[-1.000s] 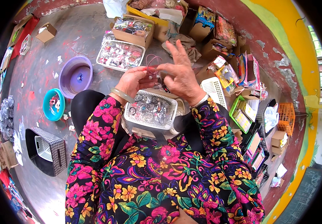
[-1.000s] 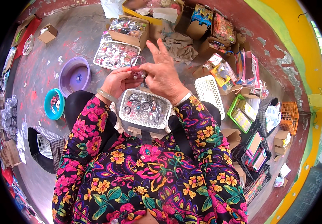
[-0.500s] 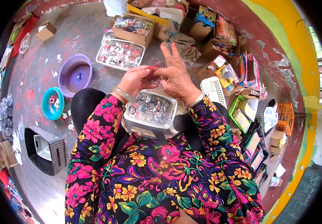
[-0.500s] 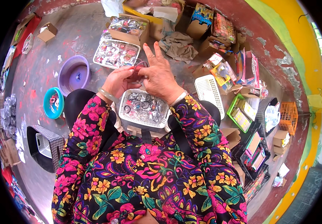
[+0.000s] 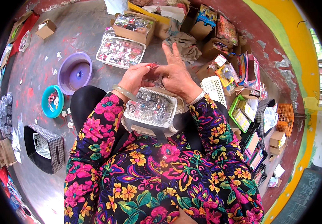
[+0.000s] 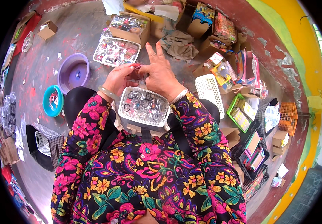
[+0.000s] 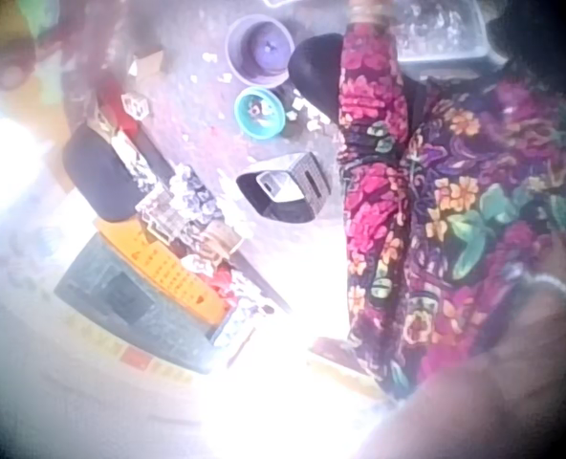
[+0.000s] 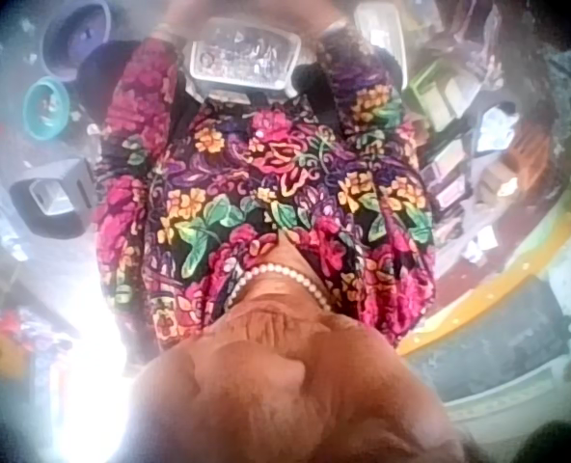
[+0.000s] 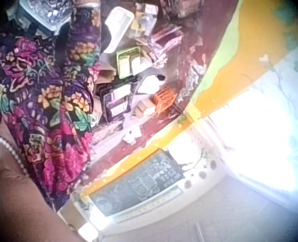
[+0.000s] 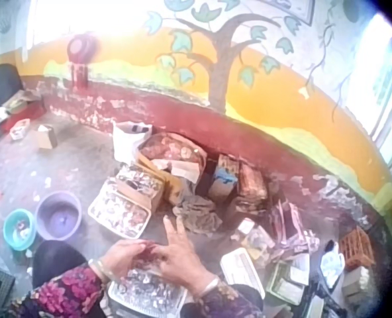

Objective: The person sits on the floor surrounded by boxes and baskets, picking up small hair accessories from a white tray. They place each item into a small clear plastic bag, seal the bag, and set it aside. The process is repeated for multiple items.

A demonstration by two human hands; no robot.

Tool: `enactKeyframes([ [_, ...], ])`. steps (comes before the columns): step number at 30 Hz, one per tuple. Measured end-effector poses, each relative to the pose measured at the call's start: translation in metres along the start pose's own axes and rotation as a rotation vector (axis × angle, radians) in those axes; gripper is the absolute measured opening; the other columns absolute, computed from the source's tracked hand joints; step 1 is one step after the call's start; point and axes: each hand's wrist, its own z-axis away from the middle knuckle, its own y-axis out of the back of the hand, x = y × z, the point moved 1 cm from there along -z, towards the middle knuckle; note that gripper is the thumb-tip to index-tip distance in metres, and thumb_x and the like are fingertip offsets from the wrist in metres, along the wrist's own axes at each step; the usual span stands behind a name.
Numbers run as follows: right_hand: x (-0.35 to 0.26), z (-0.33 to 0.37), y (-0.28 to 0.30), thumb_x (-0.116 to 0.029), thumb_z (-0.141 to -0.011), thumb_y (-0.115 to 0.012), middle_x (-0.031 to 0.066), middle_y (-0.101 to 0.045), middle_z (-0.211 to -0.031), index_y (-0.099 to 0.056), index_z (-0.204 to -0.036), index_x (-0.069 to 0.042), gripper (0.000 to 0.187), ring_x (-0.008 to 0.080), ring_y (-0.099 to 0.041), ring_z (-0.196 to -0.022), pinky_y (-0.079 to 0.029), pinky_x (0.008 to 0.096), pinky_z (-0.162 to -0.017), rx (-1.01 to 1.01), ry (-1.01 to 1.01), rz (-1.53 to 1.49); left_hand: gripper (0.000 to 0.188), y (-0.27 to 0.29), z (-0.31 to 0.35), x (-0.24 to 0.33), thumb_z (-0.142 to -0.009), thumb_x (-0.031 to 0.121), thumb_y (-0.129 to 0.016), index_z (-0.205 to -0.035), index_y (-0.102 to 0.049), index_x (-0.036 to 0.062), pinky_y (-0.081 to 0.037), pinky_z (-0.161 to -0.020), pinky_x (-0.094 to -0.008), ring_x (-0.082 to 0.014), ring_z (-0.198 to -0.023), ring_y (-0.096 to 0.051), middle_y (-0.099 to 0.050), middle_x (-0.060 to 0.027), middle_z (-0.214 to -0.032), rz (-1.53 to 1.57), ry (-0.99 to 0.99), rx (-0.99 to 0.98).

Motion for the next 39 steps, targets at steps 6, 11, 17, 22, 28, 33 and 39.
enactKeyframes([
  [6,-0.007,-0.001,-0.008,-0.009,-0.065,-0.058,0.0196,-0.029,-0.139,-0.069,-0.075,-0.014,0.016,0.0408,-0.017,-0.132,-0.031,0.0462,-0.097,-0.095,-0.002,0.101,0.026,-0.003,-0.003,-0.003,-0.089,0.018,-0.046,-0.107,-0.057,0.0024,-0.052,-0.064,-0.0288,-0.0144,-0.085,-0.058,-0.06,-0.0069,-0.098,-0.014,-0.047,0.004],
  [11,-0.007,-0.001,-0.009,-0.011,-0.067,-0.058,0.0187,-0.034,-0.137,-0.069,-0.074,-0.011,0.013,0.0389,-0.021,-0.131,-0.032,0.0452,-0.096,-0.169,0.031,0.204,0.029,-0.007,-0.002,-0.003,-0.089,0.017,-0.046,-0.113,-0.054,0.002,-0.052,-0.064,-0.0287,-0.0143,-0.086,-0.058,-0.06,-0.0065,-0.098,-0.072,-0.061,-0.005],
  [17,-0.005,0.0,-0.008,-0.006,-0.069,-0.056,0.0196,-0.04,-0.132,-0.068,-0.074,-0.013,0.015,0.0392,-0.025,-0.129,-0.03,0.0453,-0.098,-0.058,0.041,0.094,0.029,-0.006,-0.003,-0.007,-0.09,0.017,-0.044,-0.112,-0.054,0.0029,-0.052,-0.066,-0.0287,-0.014,-0.087,-0.058,-0.06,-0.0065,-0.099,-0.111,-0.067,0.049],
  [22,-0.001,-0.006,0.032,0.007,-0.063,-0.049,0.0166,-0.052,-0.12,-0.067,-0.074,-0.011,0.028,0.0337,-0.045,-0.117,-0.037,0.0362,-0.095,0.294,0.032,-0.218,0.029,0.002,-0.003,-0.001,-0.09,0.017,-0.043,-0.113,-0.054,0.0037,-0.052,-0.066,-0.0283,-0.0142,-0.089,-0.058,-0.06,-0.0068,-0.103,0.08,-0.108,0.075],
  [28,0.016,-0.004,0.018,0.002,-0.068,-0.045,0.0157,-0.062,-0.101,-0.065,-0.082,-0.002,0.024,0.0257,-0.059,-0.098,-0.044,0.0288,-0.085,0.312,-0.218,-0.466,0.03,-0.013,0.008,0.012,-0.093,0.016,-0.039,-0.116,-0.052,0.0027,-0.052,-0.068,-0.0283,-0.0144,-0.094,-0.057,-0.059,-0.0078,-0.108,-0.115,-0.291,0.043],
  [33,0.009,-0.006,0.019,-0.003,-0.07,-0.051,0.0145,-0.062,-0.101,-0.064,-0.09,-0.002,0.024,0.024,-0.06,-0.097,-0.045,0.0288,-0.083,0.304,-0.2,-0.477,0.033,-0.016,0.015,0.026,-0.094,0.017,-0.037,-0.119,-0.051,0.0017,-0.051,-0.065,-0.0254,-0.0132,-0.096,-0.056,-0.057,-0.0093,-0.112,-0.297,-0.48,0.016],
  [39,-0.003,-0.009,0.022,-0.013,-0.073,-0.059,0.0132,-0.062,-0.101,-0.06,-0.101,-0.002,0.03,0.0246,-0.06,-0.094,-0.046,0.0293,-0.081,0.221,-0.154,-0.469,0.033,-0.016,0.02,0.025,-0.094,0.017,-0.037,-0.117,-0.052,0.0013,-0.05,-0.058,-0.0225,-0.0123,-0.094,-0.056,-0.057,-0.0095,-0.112,-0.481,-0.489,0.006],
])
